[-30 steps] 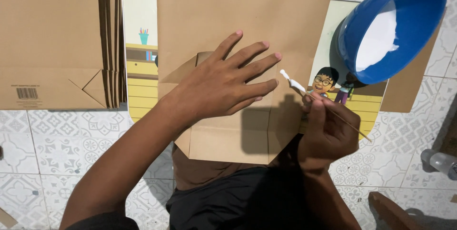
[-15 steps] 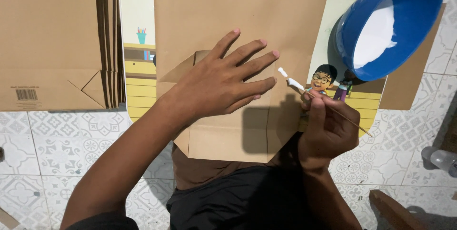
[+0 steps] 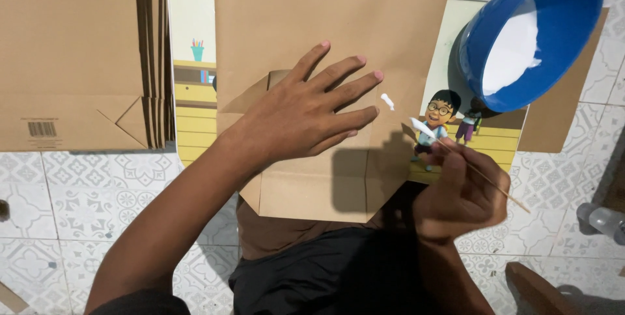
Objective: Applying glue to the bottom flaps of paper bags and folding them to complete the assembly.
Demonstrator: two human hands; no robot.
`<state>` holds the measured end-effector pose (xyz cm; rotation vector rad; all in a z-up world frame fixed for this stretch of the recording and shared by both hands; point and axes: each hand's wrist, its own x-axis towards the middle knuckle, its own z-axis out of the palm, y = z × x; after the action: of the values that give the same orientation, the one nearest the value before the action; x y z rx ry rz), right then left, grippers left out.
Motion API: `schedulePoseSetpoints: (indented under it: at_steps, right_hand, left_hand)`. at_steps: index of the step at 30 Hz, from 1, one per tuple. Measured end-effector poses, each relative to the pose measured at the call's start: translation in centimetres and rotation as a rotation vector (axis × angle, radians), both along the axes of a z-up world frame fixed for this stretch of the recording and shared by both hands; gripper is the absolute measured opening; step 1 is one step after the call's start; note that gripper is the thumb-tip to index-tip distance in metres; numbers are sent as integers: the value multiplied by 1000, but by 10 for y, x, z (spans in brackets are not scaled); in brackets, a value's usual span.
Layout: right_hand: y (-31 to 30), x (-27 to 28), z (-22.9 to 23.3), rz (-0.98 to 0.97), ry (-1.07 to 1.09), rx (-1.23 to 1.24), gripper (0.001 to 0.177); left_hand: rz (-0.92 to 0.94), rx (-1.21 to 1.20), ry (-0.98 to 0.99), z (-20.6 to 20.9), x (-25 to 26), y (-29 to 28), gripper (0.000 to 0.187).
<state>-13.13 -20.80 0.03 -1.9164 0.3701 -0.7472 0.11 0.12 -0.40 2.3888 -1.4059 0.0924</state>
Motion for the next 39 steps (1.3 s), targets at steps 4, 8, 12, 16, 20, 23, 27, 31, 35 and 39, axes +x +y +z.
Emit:
schedulePoseSetpoints:
  at_steps: [4, 8, 12, 16, 20, 23, 27, 31, 35, 39]
  right_hand:
    - [-6, -16, 3, 10, -7, 176, 16]
    - [-14, -32, 5, 9, -1, 343, 35]
    - [-18, -43, 9, -47, 13, 500, 33]
    - [-19, -46, 20, -72, 61, 670, 27]
    - [-17, -49, 28, -75, 81, 687, 18]
    - [-14, -50, 31, -66, 37, 673, 21]
    - [-15, -52, 33, -5, 41, 641, 24]
    - [0, -50, 39, 7, 92, 730, 17]
    - [32, -40, 40, 551, -119, 775, 64]
    - [72, -21, 70, 523, 32, 817, 19]
  left_hand:
    - [-5, -24, 13, 9, 1, -1, 27]
    - [-19, 15, -5, 12, -1, -1, 30]
    - [-36, -9, 55, 22, 1, 1, 26]
    - [-78, -128, 133, 34, 1, 5, 26]
    - [-56, -240, 148, 53, -5, 17, 30]
    - [66, -245, 20, 40, -18, 35, 24]
    - [316, -279, -25, 28, -47, 73, 21]
    - [579, -55, -44, 26, -70, 93, 35]
    - [601, -24, -25, 27, -77, 92, 38]
    - [599, -23, -41, 30, -75, 90, 36]
